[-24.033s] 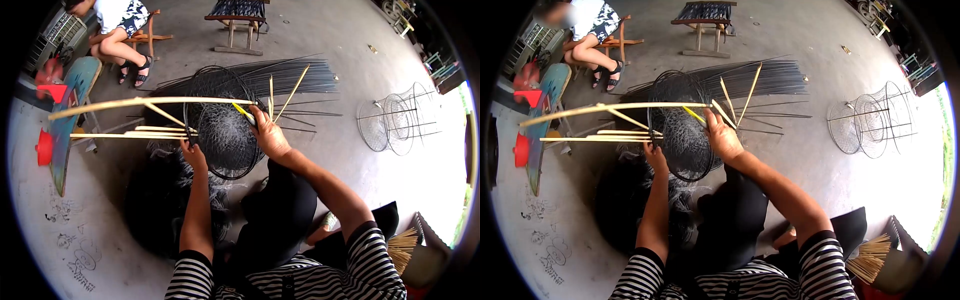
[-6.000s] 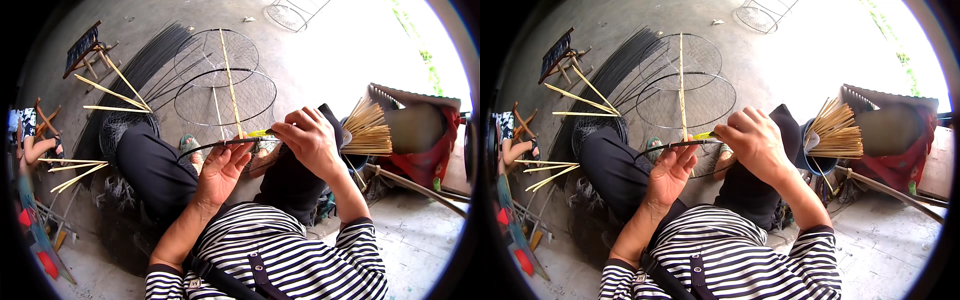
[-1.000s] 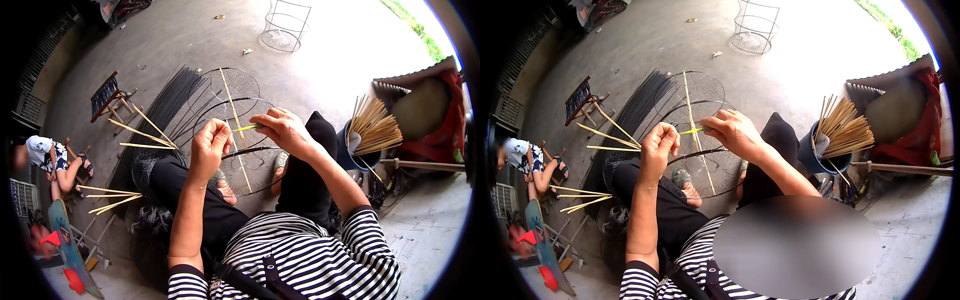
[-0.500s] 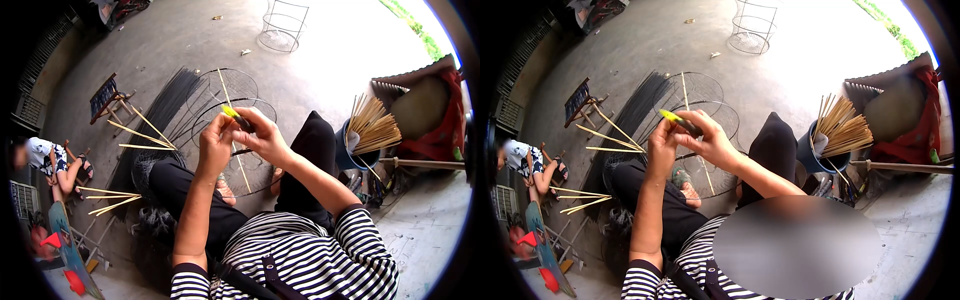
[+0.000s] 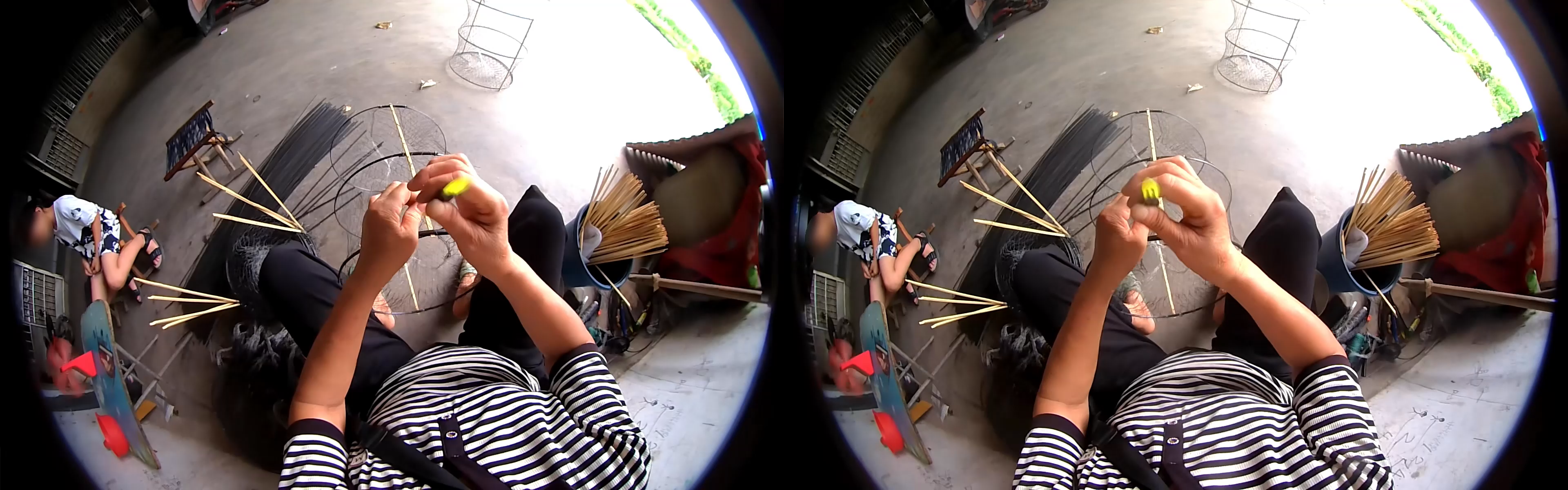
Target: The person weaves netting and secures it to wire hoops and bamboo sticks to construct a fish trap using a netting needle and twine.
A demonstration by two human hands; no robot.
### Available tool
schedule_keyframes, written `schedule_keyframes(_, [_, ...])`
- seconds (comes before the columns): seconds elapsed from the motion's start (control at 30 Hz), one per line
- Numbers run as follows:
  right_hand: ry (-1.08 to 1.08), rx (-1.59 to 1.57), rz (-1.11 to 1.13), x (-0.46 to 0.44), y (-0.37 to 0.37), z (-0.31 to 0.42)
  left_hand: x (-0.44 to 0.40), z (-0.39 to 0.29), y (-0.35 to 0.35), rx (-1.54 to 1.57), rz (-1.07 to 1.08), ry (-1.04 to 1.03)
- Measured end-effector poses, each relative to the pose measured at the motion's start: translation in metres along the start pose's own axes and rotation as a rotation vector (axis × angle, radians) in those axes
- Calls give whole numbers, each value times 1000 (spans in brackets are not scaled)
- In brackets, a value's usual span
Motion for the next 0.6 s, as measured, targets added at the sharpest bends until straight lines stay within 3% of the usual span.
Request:
schedule_keyframes(0.03, [70,77,56,-4,-1,15,2,-3,-1,-40,-8,-43])
schedule_keyframes(0.13, [-122,-380,-104,0,12,11,5,8,-1,10,27,62])
schedule_keyframes(0.17, [-46,-420,-176,-2,23,19,6,16,-2,35,32,92])
schedule_keyframes(0.3, [294,-145,-130,-20,62,84,17,44,-2,55,11,148])
schedule_keyframes(0.4, [300,-64,-196,-18,90,110,18,45,0,57,17,158])
schedule_keyframes(0.53, [145,-315,-161,-20,103,106,20,44,3,135,20,185])
schedule_keyframes(0.6, [-152,-92,-89,-11,92,73,22,46,5,161,22,220])
Point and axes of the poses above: each hand's wrist, its own x-axis away from the middle knuckle, its own y-axis out of the back of the hand, z = x × y, the point moved 9 cm from there along -x, towards the middle knuckle, and after that the axes turned 1 degree about x, right-handed, at the moved point
